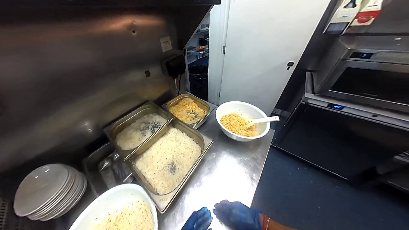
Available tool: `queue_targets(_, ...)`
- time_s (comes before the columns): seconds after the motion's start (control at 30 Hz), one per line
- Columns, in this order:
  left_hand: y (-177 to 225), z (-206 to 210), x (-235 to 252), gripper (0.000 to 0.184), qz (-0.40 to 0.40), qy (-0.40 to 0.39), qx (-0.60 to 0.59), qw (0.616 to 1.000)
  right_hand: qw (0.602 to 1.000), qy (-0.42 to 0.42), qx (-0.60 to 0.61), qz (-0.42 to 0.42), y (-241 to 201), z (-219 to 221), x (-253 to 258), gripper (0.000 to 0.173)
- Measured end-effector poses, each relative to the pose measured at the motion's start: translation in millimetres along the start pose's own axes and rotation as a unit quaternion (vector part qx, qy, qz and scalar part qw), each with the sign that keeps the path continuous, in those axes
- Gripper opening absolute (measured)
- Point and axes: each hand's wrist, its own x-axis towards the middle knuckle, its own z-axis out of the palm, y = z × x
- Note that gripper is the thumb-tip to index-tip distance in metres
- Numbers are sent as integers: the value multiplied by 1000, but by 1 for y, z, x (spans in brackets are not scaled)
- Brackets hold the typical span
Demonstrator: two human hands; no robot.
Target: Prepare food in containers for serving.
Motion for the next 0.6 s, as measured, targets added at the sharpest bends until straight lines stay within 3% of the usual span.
queue_targets(0.1, -1, 4, 11, 47, -18, 37, 4, 999, 998, -12, -2, 69, -4, -3, 6, 30)
queue_targets(0.2, 8, 4, 24, 45, 5, 59, 11, 998, 980, -6, 31, 197, -9, -24, 25, 31)
queue_targets(0.27, 11, 9, 31, 44, 13, 67, 8, 998, 945, 20, 106, 308, -11, -39, 31, 35)
queue_targets(0.33, 14, 19, 38, 43, 7, 74, 11, 997, 881, 84, 223, 408, -11, -48, 36, 34)
queue_targets(0.4, 17, 27, 47, 43, -2, 88, 8, 996, 819, 137, 319, 458, -17, -58, 45, 24)
queue_targets(0.43, 17, 30, 51, 43, -8, 91, 4, 996, 808, 146, 344, 455, -22, -62, 49, 21)
queue_targets(0.5, 18, 35, 58, 41, -17, 103, -20, 994, 832, 133, 352, 407, -36, -67, 56, 21)
queue_targets(0.6, 18, 40, 61, 34, -9, 100, -56, 993, 910, 75, 272, 303, -57, -66, 66, 29)
